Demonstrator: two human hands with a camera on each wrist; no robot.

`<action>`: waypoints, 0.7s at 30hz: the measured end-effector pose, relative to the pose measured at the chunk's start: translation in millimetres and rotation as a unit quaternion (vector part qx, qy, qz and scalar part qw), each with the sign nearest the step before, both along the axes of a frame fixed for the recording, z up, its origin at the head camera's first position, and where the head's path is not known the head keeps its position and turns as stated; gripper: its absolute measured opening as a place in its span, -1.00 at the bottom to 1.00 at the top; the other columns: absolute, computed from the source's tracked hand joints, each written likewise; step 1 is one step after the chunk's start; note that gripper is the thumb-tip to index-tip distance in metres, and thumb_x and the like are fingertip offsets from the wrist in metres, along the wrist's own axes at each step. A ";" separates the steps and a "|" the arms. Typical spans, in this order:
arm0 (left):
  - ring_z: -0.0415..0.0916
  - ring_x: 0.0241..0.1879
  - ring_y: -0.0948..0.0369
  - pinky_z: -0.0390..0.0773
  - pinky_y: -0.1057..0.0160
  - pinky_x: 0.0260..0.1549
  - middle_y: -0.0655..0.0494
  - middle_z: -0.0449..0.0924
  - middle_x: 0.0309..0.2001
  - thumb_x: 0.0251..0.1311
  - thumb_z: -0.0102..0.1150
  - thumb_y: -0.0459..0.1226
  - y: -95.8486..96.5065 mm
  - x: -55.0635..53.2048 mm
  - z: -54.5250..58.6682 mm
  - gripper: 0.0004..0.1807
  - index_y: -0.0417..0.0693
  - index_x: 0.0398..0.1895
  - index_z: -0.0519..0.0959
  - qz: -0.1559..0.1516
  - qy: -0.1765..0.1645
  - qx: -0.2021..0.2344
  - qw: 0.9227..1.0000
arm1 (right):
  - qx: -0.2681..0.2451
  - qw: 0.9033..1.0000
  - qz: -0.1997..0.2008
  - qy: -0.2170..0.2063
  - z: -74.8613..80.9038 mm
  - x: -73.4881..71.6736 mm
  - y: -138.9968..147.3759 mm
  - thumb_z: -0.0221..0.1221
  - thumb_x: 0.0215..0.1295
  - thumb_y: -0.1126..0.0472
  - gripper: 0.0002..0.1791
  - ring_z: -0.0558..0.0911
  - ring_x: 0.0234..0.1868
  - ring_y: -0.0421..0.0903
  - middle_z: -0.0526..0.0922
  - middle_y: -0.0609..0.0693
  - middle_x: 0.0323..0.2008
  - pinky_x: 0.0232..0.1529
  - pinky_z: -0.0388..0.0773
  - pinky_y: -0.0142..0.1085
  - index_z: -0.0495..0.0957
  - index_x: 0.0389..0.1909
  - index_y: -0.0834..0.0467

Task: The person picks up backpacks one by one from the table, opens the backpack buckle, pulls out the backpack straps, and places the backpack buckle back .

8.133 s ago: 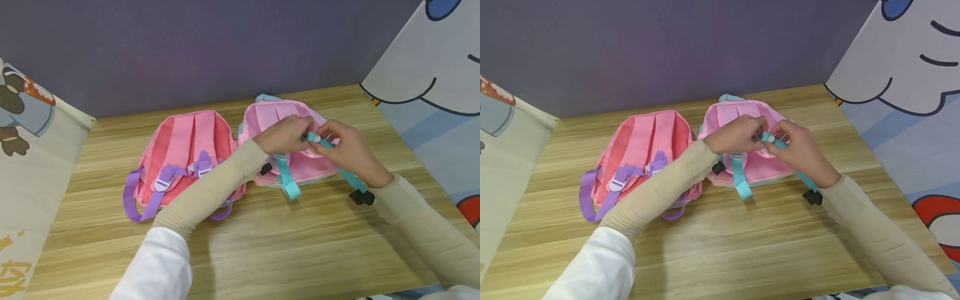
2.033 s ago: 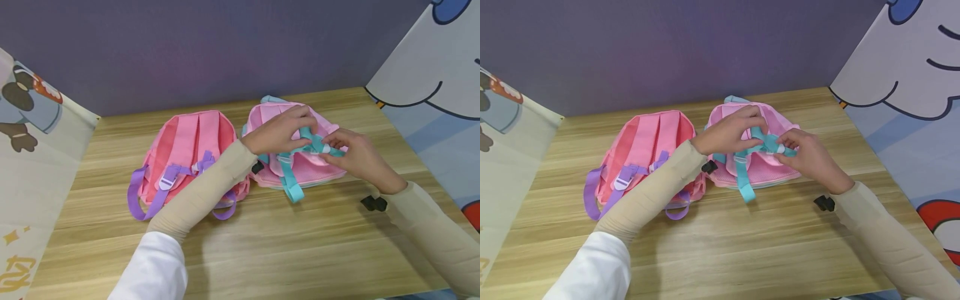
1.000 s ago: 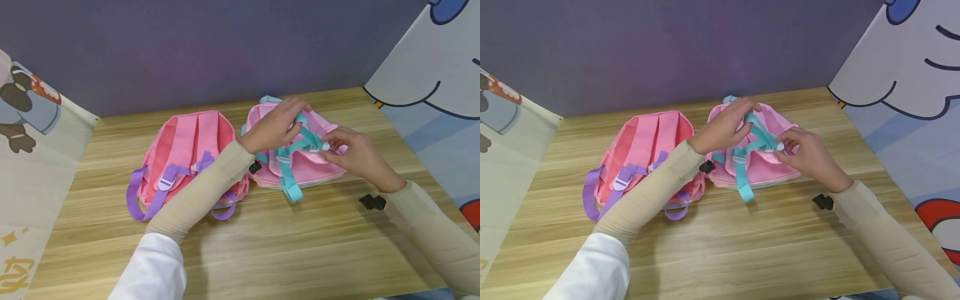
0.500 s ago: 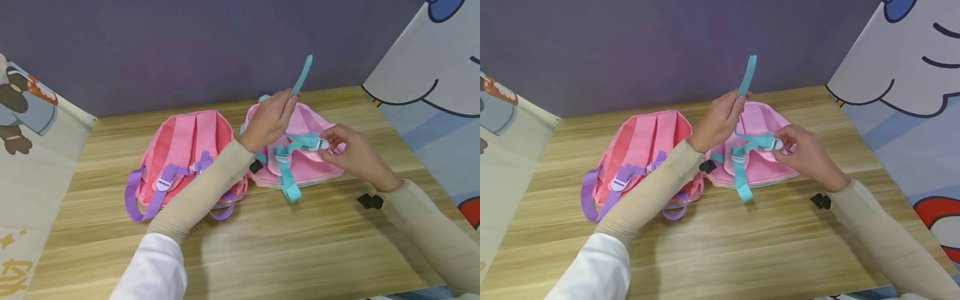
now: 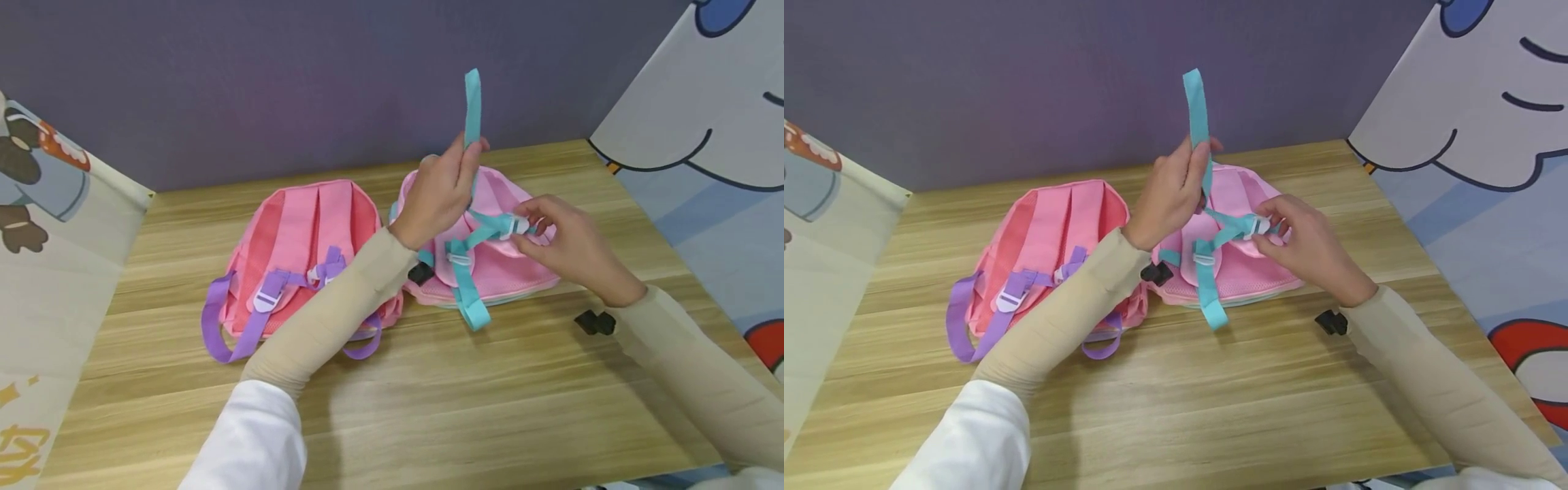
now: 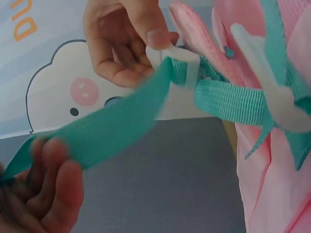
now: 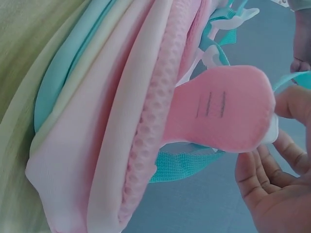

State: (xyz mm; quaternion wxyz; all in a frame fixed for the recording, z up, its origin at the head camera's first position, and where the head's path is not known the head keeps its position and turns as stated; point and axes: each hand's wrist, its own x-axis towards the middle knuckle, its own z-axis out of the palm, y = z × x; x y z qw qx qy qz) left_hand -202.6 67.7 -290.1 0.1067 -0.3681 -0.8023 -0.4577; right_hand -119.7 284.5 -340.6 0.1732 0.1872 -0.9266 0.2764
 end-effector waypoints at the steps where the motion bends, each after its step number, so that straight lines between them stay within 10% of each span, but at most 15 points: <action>1: 0.39 -0.67 0.28 0.40 0.34 -0.59 0.13 0.40 -0.64 0.48 -0.29 -0.14 0.3 0.6 -0.4 -0.69 -0.10 0.06 0.38 -0.027 -0.017 0.001 0.999 | -0.002 1.000 0.003 -0.001 -0.7 -0.7 0.0 0.38 0.01 0.33 -0.57 0.49 -0.36 -0.17 0.56 -0.05 -0.23 -0.36 0.41 -0.35 0.50 -0.06 0.22; 4: 0.44 -0.66 0.32 0.44 0.37 -0.59 0.12 0.49 -0.56 0.44 -0.20 -0.12 1.5 2.0 -1.1 -0.66 -0.12 0.12 0.25 -0.084 -0.047 -0.013 0.995 | -0.010 1.000 0.015 -0.010 -2.2 -1.9 0.4 0.34 0.08 0.34 -0.58 0.49 -0.34 -0.16 0.55 -0.02 -0.19 -0.32 0.42 -0.32 0.47 -0.02 0.23; 10: 0.46 -0.41 0.29 0.43 0.38 -0.47 0.12 0.47 -0.16 0.20 0.18 -0.12 4.0 1.1 -3.7 -0.22 -0.07 0.38 0.00 -0.041 -0.025 -0.115 0.992 | -0.008 0.999 0.025 -0.033 -3.8 -2.8 2.1 0.23 0.23 0.33 -0.63 0.48 -0.29 -0.11 0.51 0.03 -0.13 -0.30 0.42 -0.25 0.42 0.05 0.25; 17: 0.25 0.06 0.20 0.31 0.33 -0.05 0.24 0.42 0.13 0.13 0.28 -0.03 15.6 -2.5 -12.5 -0.23 0.20 0.38 0.15 -0.135 -0.060 -0.338 0.930 | -0.006 0.999 0.026 -0.047 -5.0 -4.9 2.8 0.20 0.27 0.31 -0.66 0.48 -0.23 -0.10 0.48 0.02 -0.10 -0.24 0.41 -0.24 0.41 0.04 0.24; 21: 0.29 -0.01 0.25 0.30 0.25 -0.03 0.33 0.48 0.04 0.13 0.25 0.04 24.5 -4.0 -17.4 -0.36 0.20 0.29 0.34 -0.141 -0.031 -0.377 0.915 | -0.006 0.999 0.016 -0.044 -5.7 -5.6 1.3 0.23 0.23 0.31 -0.66 0.50 -0.23 -0.11 0.50 0.01 -0.15 -0.20 0.41 -0.25 0.40 0.01 0.24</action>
